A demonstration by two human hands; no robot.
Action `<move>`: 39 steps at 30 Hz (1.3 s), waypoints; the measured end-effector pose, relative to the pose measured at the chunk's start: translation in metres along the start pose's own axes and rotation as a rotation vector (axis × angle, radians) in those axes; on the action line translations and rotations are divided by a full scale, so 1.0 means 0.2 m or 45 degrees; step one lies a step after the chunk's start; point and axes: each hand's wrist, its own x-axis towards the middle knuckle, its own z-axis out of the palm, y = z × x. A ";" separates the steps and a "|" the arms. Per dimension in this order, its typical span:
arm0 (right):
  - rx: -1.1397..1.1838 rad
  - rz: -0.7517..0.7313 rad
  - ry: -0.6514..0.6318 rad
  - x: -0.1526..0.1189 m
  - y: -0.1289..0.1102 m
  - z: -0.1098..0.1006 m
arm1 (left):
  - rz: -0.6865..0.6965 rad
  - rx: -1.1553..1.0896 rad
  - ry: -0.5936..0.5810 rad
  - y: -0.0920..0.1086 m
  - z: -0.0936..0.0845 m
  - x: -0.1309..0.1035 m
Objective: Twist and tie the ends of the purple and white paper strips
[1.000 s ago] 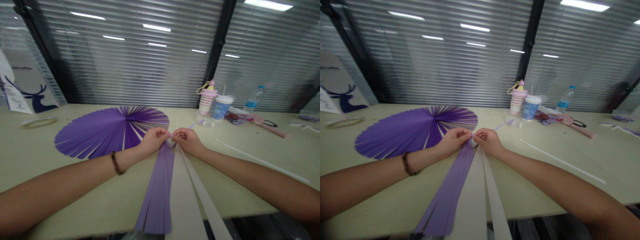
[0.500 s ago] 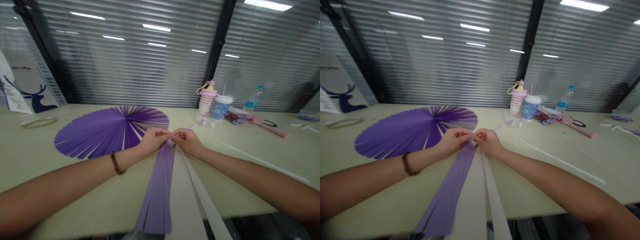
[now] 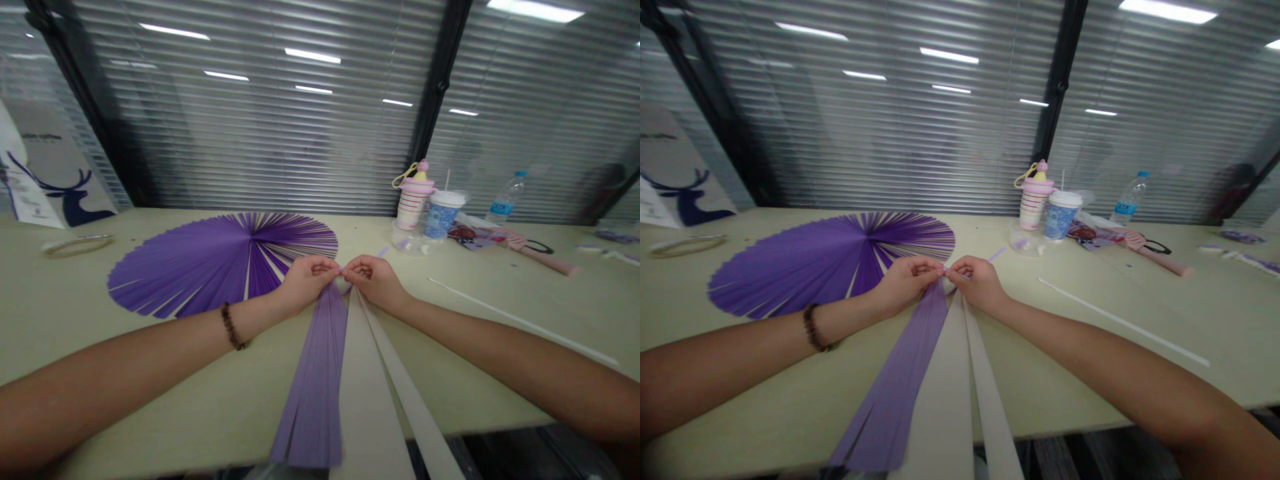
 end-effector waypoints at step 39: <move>0.160 -0.069 -0.040 0.00 0.00 0.00 | -0.049 -0.090 -0.006 0.03 0.00 -0.01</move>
